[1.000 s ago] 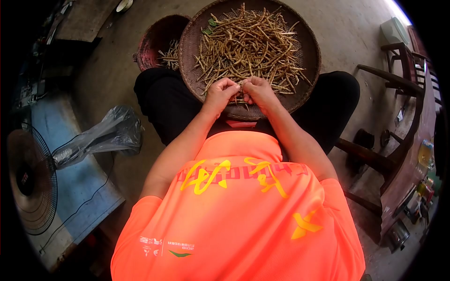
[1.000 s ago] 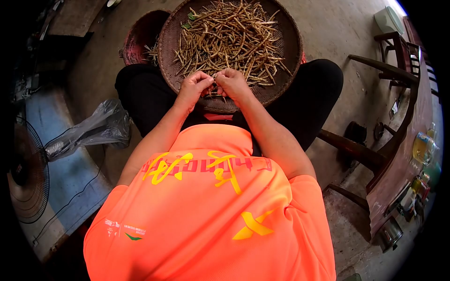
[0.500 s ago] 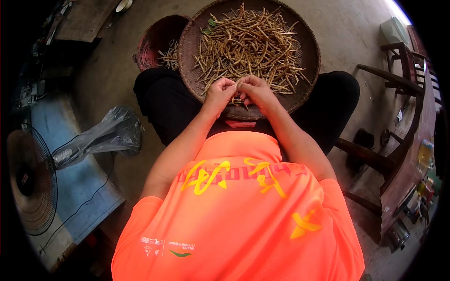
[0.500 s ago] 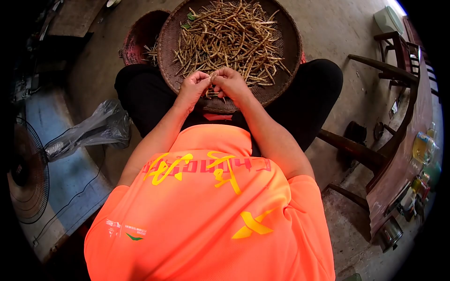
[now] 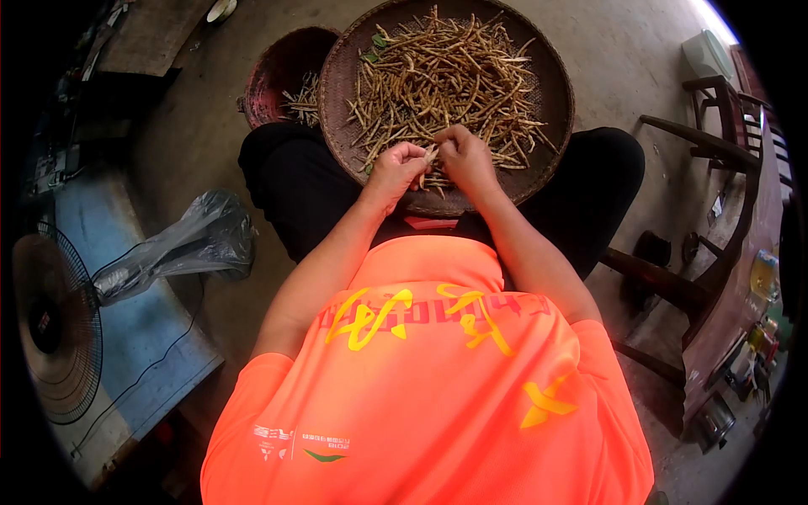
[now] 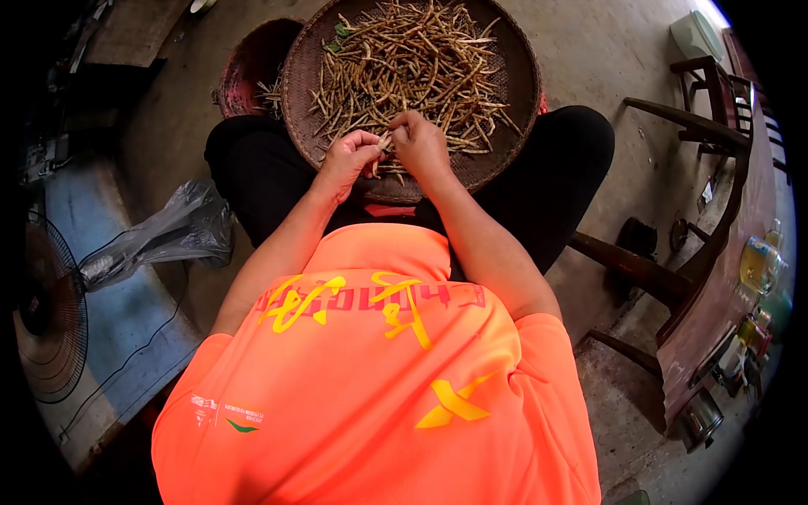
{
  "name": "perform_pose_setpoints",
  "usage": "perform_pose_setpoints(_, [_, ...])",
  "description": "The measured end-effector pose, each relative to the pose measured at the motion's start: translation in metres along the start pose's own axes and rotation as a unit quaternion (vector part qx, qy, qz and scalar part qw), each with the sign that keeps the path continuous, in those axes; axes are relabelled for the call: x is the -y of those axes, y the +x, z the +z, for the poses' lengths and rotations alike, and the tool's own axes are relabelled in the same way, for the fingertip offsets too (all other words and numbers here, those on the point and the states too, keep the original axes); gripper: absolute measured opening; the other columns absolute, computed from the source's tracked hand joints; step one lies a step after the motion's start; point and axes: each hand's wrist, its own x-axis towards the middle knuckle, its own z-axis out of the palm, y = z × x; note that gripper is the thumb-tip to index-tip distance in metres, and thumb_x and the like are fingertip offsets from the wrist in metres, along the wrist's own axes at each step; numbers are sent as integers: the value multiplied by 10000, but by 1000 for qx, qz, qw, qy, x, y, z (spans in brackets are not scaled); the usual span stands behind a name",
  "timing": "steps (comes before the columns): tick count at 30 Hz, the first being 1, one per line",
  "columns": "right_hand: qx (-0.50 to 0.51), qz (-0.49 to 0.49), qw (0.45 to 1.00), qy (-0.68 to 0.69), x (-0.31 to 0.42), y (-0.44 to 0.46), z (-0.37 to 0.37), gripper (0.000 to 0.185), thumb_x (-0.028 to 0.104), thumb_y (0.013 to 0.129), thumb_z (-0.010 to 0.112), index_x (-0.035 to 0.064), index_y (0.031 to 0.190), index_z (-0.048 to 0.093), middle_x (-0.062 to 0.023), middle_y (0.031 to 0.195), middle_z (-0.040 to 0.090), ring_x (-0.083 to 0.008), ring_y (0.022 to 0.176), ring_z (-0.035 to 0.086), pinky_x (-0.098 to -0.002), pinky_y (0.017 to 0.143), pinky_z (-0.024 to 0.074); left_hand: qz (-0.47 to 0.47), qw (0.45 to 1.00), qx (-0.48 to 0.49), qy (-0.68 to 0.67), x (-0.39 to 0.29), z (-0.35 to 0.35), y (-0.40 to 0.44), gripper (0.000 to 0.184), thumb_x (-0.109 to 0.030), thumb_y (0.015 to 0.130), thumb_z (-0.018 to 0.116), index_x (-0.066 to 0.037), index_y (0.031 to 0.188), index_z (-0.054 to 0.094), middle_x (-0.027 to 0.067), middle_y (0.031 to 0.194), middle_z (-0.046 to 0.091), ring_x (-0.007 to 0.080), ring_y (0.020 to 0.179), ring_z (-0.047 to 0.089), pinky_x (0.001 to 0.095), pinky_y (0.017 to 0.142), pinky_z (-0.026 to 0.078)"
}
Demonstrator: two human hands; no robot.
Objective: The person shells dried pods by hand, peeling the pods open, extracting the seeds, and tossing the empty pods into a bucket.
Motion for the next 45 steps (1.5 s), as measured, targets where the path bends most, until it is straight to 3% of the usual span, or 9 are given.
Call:
perform_pose_setpoints(2, [19, 115, 986, 116, 0, 3, -2, 218, 174, 833, 562, 19, 980, 606, -150, 699, 632, -251, 587, 629, -362, 576, 481, 1, 1000, -10, -5, 0, -1, 0, 137, -105, 847, 590, -20, 954, 580, 36, 781, 620, 77, 562, 529, 202, 510, 432])
perform_pose_setpoints(6, [23, 79, 994, 67, 4, -1, -4, 241, 195, 847, 584, -2, 986, 596, -118, 679, 635, -198, 536, 603, -330, 522, 465, 11, 996, -62, -64, 2, -6, 4, 159, -117, 853, 599, -29, 978, 554, 39, 792, 617, 75, 571, 538, 199, 503, 444])
perform_pose_setpoints(8, [173, 150, 951, 208, 5, -4, -4, 261, 219, 846, 622, -12, 962, 583, -64, 668, 630, -118, 498, 547, -270, 464, 429, 31, 992, -81, -87, 6, -8, 7, 141, -115, 854, 602, -37, 955, 540, 29, 780, 606, 75, 578, 541, 197, 494, 445])
perform_pose_setpoints(11, [226, 129, 943, 208, 10, -10, 0, 219, 202, 852, 624, 4, 935, 580, -20, 668, 594, -65, 473, 485, -214, 427, 379, 42, 995, -79, -44, 4, -8, 5, 136, -112, 852, 605, -41, 949, 539, 18, 768, 594, 75, 589, 544, 201, 496, 453])
perform_pose_setpoints(21, [182, 211, 893, 353, 7, -6, -1, 140, 174, 848, 626, 47, 890, 584, 9, 686, 594, -38, 503, 467, -183, 427, 362, -19, 989, -11, -149, 2, -7, 3, 146, -111, 880, 581, -35, 1003, 564, 25, 841, 605, 106, 710, 597, 226, 601, 518])
perform_pose_setpoints(37, [135, 212, 885, 391, 1, -5, -1, 152, 204, 846, 637, 55, 849, 604, 31, 676, 571, -28, 522, 457, -171, 448, 370, 41, 992, 8, -123, 1, -3, 1, 214, -88, 859, 614, -34, 1065, 593, 29, 895, 636, 97, 746, 614, 221, 641, 521])
perform_pose_setpoints(40, [140, 209, 883, 396, 1, -4, -2, 149, 200, 847, 627, 52, 846, 605, 29, 676, 565, -31, 523, 465, -173, 443, 377, 53, 996, -11, -64, 0, -2, 1, 197, -93, 850, 630, -35, 1037, 609, 21, 889, 637, 85, 737, 602, 210, 638, 495])
perform_pose_setpoints(42, [145, 219, 887, 380, 1, -4, -2, 145, 192, 845, 622, 48, 847, 606, 25, 681, 568, -33, 527, 474, -175, 444, 383, 174, 969, -77, 155, 0, 1, 1, 148, -95, 816, 647, -15, 941, 632, 39, 803, 639, 124, 719, 608, 250, 631, 491])
perform_pose_setpoints(45, [144, 222, 888, 376, 1, -3, -3, 142, 185, 839, 622, 44, 844, 606, 20, 684, 569, -36, 525, 478, -177, 441, 385, 299, 904, -114, 285, -2, 3, 1, 124, -86, 790, 650, -9, 887, 641, 78, 784, 638, 177, 713, 619, 287, 644, 489])
